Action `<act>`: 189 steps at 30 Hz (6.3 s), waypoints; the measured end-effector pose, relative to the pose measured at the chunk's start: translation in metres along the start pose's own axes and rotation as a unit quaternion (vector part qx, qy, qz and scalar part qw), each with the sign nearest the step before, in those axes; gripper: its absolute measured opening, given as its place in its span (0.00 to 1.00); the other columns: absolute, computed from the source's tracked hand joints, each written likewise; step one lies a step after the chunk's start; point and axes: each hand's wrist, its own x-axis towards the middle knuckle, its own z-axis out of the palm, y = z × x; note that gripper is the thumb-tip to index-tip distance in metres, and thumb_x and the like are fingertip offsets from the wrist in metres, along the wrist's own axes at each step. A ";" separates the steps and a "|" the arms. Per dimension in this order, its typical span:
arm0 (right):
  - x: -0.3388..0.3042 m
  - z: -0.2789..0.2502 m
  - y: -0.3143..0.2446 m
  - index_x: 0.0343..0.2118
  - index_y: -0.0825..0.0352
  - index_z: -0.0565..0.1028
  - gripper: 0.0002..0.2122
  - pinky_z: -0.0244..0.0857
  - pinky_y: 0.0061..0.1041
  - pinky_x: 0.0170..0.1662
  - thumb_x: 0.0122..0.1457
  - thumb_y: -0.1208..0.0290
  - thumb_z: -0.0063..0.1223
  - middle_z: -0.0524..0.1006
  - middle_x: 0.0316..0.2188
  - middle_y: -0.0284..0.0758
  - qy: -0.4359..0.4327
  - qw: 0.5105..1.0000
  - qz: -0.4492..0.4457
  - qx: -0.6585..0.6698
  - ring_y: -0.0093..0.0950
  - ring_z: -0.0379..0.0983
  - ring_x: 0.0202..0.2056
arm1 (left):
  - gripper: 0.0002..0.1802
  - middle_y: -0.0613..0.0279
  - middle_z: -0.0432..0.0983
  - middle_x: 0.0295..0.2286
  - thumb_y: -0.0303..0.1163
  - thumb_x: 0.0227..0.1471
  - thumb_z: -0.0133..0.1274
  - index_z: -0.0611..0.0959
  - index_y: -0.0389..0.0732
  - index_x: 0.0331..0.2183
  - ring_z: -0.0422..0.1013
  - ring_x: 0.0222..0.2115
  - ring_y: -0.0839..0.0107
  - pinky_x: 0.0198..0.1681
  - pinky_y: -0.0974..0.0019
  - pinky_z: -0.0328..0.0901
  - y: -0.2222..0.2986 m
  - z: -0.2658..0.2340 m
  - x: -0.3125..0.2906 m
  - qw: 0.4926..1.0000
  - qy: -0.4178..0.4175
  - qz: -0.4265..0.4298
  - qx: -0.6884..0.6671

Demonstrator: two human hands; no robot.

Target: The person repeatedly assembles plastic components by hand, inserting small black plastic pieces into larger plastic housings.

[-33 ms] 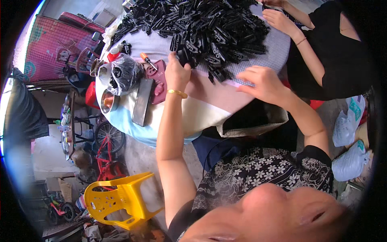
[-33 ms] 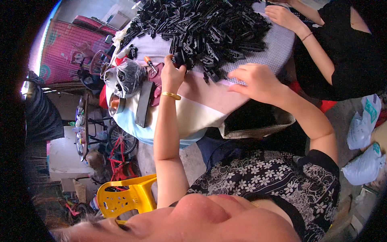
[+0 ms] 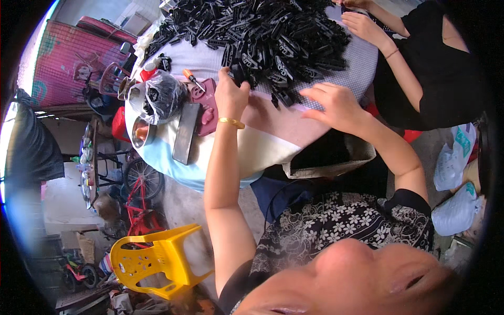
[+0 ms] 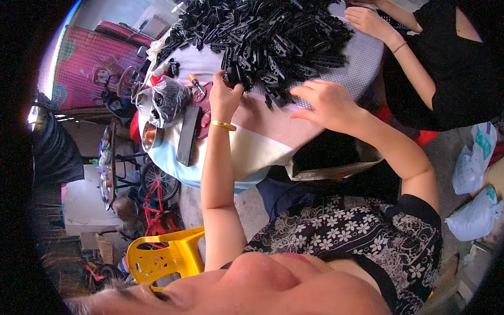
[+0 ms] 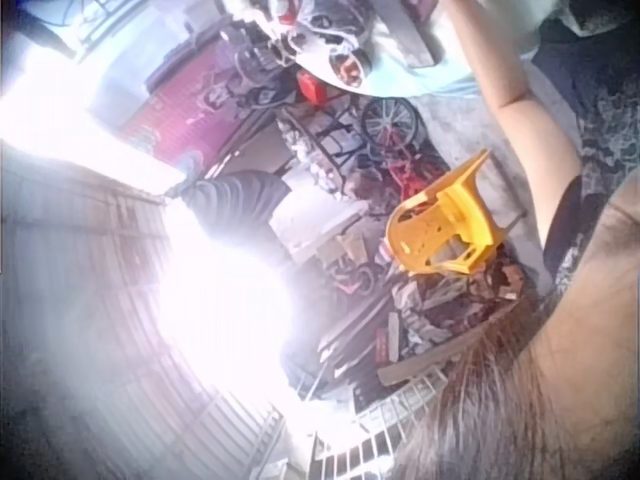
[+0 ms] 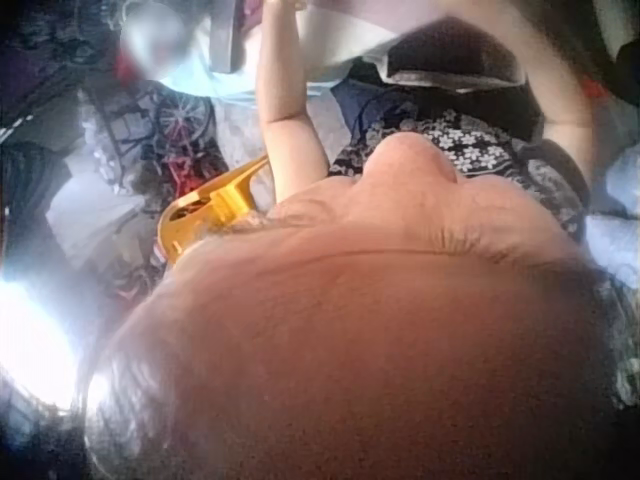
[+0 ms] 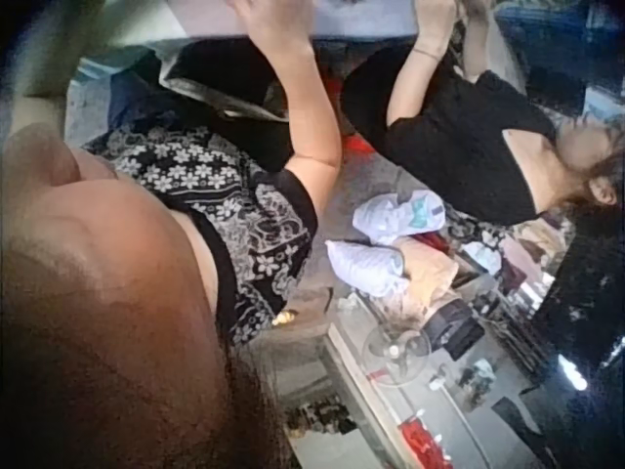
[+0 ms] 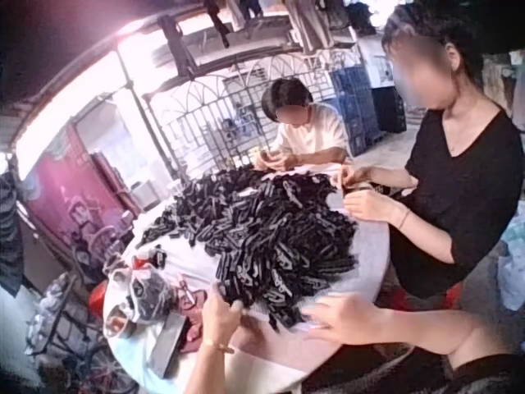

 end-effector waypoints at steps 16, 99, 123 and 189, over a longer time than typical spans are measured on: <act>0.016 -0.022 -0.004 0.26 0.69 0.75 0.07 0.66 0.26 0.31 0.42 0.80 0.58 0.75 0.24 0.36 0.127 0.984 0.044 0.120 0.33 0.72 0.27 | 0.19 0.66 0.74 0.29 0.24 0.43 0.59 0.76 0.35 0.40 0.67 0.25 0.83 0.28 0.81 0.63 0.062 -0.004 -0.036 0.840 -0.290 0.075 -0.451; 0.035 0.019 0.047 0.23 0.65 0.73 0.03 0.66 0.25 0.35 0.45 0.73 0.53 0.69 0.26 0.32 0.061 0.976 -0.049 -0.204 0.29 0.67 0.34 | 0.19 0.49 0.73 0.35 0.17 0.47 0.41 0.70 0.34 0.44 0.71 0.27 0.66 0.30 0.71 0.69 0.004 0.004 0.003 0.791 -0.026 -0.160 -0.590; 0.030 0.001 -0.006 0.30 0.69 0.75 0.05 0.68 0.22 0.27 0.49 0.80 0.54 0.77 0.25 0.37 0.202 0.972 -0.031 0.119 0.27 0.75 0.26 | 0.21 0.64 0.73 0.33 0.27 0.51 0.52 0.68 0.39 0.47 0.70 0.35 0.75 0.34 0.73 0.67 0.063 -0.001 -0.039 0.704 -0.302 -0.015 -0.643; -0.024 -0.062 0.014 0.28 0.71 0.76 0.09 0.64 0.26 0.27 0.46 0.70 0.57 0.75 0.19 0.38 -0.231 0.965 0.067 0.101 0.32 0.72 0.21 | 0.18 0.56 0.69 0.36 0.20 0.37 0.53 0.79 0.41 0.36 0.64 0.39 0.55 0.42 0.60 0.63 0.040 0.005 -0.020 0.970 -0.015 0.243 -0.025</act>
